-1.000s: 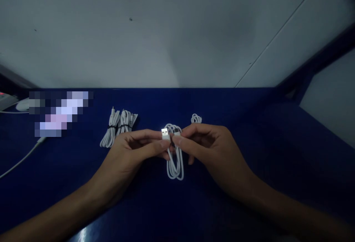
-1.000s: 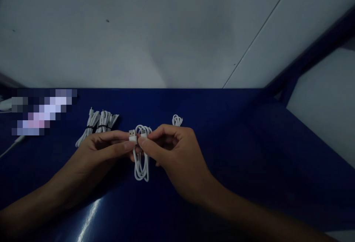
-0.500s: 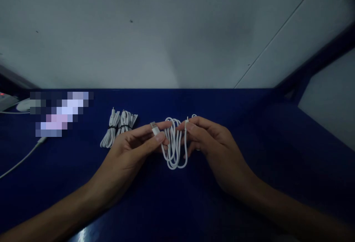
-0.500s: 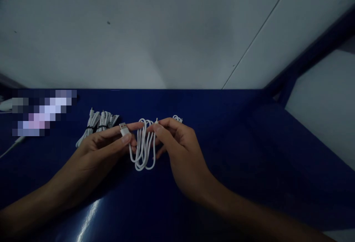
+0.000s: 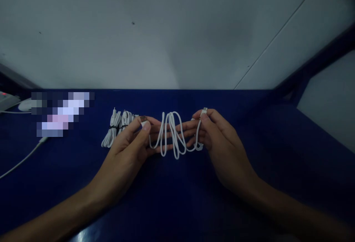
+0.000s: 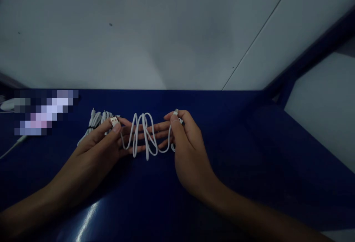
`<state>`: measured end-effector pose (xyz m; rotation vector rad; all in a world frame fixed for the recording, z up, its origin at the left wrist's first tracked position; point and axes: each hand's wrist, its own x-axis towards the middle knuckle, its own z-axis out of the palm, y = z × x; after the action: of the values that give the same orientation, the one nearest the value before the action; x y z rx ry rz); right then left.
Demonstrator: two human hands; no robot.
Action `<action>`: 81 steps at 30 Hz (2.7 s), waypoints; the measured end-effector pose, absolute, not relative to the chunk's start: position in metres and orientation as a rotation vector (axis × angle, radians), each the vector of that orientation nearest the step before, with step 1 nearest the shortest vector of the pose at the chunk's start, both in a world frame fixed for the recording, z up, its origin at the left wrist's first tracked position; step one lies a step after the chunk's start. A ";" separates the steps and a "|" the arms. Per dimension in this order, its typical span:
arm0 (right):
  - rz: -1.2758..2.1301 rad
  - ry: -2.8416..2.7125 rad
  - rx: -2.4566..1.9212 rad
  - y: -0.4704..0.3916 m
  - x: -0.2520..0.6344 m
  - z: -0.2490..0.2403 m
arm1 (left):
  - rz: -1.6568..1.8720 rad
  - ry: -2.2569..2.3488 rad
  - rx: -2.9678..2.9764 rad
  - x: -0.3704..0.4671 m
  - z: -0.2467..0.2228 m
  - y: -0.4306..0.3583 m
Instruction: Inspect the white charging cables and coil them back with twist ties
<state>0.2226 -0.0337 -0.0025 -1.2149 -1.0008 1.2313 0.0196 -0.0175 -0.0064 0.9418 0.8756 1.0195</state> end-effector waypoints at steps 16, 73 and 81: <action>1.688 -0.816 -1.134 -0.030 0.223 -0.007 | 0.994 0.796 0.873 0.019 -0.006 -0.016; 1.388 -0.723 -1.172 -0.024 0.225 -0.002 | 1.178 0.828 0.743 0.012 0.000 -0.007; 1.379 -0.731 -1.172 -0.024 0.228 -0.003 | 1.197 0.816 0.744 0.012 0.001 -0.007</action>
<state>0.2276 -0.0244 -0.0033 -1.1720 -0.7307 1.3787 0.0121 -0.0068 0.0012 0.7440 0.8161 1.1969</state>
